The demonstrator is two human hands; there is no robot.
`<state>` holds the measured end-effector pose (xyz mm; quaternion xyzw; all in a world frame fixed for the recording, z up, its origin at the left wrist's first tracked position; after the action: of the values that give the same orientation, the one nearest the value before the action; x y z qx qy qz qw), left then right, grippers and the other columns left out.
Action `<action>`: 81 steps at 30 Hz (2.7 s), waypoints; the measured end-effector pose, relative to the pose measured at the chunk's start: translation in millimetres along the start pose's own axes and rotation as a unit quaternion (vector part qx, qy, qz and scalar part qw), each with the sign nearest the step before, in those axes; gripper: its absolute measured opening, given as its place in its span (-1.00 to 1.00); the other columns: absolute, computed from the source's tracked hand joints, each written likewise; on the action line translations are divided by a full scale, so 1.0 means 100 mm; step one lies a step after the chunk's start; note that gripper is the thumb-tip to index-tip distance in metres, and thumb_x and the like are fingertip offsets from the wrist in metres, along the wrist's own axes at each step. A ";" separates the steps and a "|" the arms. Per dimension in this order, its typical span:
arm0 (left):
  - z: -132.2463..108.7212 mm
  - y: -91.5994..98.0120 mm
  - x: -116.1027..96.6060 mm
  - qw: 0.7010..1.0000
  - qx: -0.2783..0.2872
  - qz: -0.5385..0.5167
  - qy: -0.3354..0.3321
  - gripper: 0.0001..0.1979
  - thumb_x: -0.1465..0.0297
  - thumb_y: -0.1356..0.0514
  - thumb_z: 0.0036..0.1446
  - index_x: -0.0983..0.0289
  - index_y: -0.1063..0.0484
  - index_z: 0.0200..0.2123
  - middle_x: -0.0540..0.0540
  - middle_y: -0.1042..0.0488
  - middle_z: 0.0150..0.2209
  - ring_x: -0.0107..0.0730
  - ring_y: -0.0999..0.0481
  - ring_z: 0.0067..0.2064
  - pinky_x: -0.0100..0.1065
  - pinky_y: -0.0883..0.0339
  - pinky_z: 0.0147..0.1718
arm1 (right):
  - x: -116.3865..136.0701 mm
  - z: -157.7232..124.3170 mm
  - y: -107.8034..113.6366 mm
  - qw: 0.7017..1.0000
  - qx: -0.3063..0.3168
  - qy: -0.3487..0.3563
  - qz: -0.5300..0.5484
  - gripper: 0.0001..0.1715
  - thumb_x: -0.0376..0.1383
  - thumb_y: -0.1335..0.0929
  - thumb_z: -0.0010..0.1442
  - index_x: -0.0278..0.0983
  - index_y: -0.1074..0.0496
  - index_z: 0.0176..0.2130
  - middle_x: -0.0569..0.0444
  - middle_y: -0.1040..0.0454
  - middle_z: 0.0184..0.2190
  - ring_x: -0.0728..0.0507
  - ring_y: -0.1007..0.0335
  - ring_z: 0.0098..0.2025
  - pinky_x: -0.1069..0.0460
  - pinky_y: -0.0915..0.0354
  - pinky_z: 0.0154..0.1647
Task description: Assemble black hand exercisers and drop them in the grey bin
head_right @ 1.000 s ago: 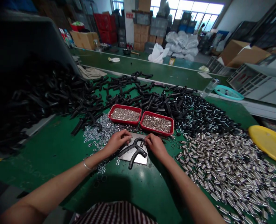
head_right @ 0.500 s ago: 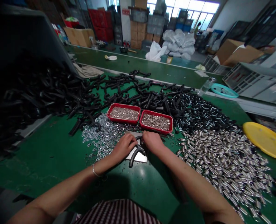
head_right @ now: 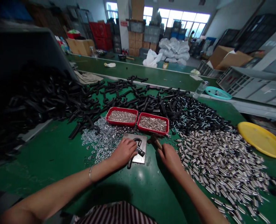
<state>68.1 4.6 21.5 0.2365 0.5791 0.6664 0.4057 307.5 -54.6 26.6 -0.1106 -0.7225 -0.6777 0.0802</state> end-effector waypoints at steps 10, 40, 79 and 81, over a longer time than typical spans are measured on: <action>-0.21 0.08 -0.28 0.988 0.000 0.006 0.155 -0.47 0.24 -0.19 0.22 0.25 -0.30 0.23 0.31 -0.29 0.22 0.13 -0.27 0.19 0.08 -0.19 0.11 | 0.38 0.05 0.14 0.993 0.009 0.061 0.105 -0.78 -0.16 -0.20 0.35 -0.22 -0.31 -0.25 0.00 -0.47 -0.38 -0.17 -0.41 -0.36 0.02 -0.19 -0.37; -0.18 -0.12 0.37 0.960 -0.045 -0.220 0.169 -0.57 0.22 -0.26 0.17 0.20 -0.37 0.08 0.16 -0.39 0.10 -0.05 -0.31 0.15 -0.03 -0.15 0.18 | 0.36 0.48 0.05 0.982 -0.065 -0.004 0.176 -0.77 -0.13 -0.30 0.29 -0.23 -0.25 -0.17 -0.06 -0.55 -0.31 -0.24 -0.52 -0.30 -0.06 -0.37 -0.27; -0.12 0.00 0.41 0.950 0.039 -0.243 0.190 -0.55 0.21 -0.22 0.19 0.16 -0.34 0.13 0.16 -0.37 0.14 0.02 -0.28 0.17 -0.01 -0.12 0.15 | 0.93 0.54 -0.01 0.808 -0.113 0.026 0.578 -0.75 -0.02 -0.20 0.37 -0.11 -0.14 -0.09 0.12 -0.54 -0.37 -0.11 -0.48 -0.48 -0.02 -0.41 -0.41; -0.14 -0.01 0.42 0.948 0.040 -0.256 0.187 -0.57 0.21 -0.22 0.19 0.14 -0.34 0.12 0.14 -0.36 0.15 0.00 -0.27 0.18 -0.01 -0.11 0.16 | 0.82 0.55 -0.15 0.821 -0.106 -0.010 0.560 -0.71 -0.02 -0.23 0.35 -0.13 -0.15 -0.07 0.07 -0.55 -0.30 -0.12 -0.53 -0.41 -0.03 -0.44 -0.37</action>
<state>33.9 31.2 11.3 -0.0325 0.7119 0.5488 0.4370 226.6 3.8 30.3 -0.5110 -0.4605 -0.5873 0.4265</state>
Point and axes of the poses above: each hand's wrist, its own z-axis towards the middle knuckle, its own y-axis out of the back of the hand, x = y × z, the point moved 3 cm from there along z, towards the middle knuckle
